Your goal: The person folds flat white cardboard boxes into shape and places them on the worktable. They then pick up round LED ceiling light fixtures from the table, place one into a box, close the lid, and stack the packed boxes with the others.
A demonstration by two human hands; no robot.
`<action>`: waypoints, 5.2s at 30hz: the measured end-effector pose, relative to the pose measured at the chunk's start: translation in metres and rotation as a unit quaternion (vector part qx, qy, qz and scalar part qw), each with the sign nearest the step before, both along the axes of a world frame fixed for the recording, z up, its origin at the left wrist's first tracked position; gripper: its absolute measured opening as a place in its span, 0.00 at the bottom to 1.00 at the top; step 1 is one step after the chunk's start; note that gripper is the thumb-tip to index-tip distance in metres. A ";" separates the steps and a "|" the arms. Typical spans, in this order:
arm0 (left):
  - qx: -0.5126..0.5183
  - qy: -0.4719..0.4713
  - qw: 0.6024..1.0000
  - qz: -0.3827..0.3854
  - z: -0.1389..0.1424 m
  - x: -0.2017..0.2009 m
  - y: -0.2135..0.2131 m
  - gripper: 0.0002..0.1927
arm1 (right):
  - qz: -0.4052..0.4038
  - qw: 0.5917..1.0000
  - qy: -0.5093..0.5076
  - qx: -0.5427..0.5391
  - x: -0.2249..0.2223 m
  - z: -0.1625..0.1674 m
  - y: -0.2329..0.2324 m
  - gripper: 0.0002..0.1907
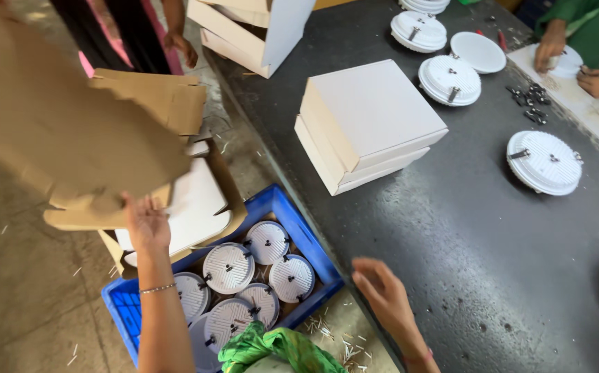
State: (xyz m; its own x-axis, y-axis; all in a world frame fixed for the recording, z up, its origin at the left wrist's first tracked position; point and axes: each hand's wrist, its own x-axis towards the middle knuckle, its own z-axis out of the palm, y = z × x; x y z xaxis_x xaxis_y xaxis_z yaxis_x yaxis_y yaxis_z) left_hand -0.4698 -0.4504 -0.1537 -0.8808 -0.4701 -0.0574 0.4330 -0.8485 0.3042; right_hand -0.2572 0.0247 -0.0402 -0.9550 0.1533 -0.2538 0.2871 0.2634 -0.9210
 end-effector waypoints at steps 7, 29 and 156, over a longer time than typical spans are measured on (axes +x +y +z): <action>-0.199 -0.177 0.934 -0.238 0.013 -0.045 0.129 0.23 | -0.047 0.837 0.357 0.412 -0.129 0.067 -0.038 0.47; -0.976 0.024 0.179 0.125 0.192 -0.379 0.186 0.13 | -0.115 0.811 0.268 0.506 -0.219 0.036 -0.032 0.50; 0.755 -0.427 -0.465 0.176 0.149 0.346 0.448 0.23 | -0.333 0.651 0.078 0.677 0.352 -0.017 0.255 0.27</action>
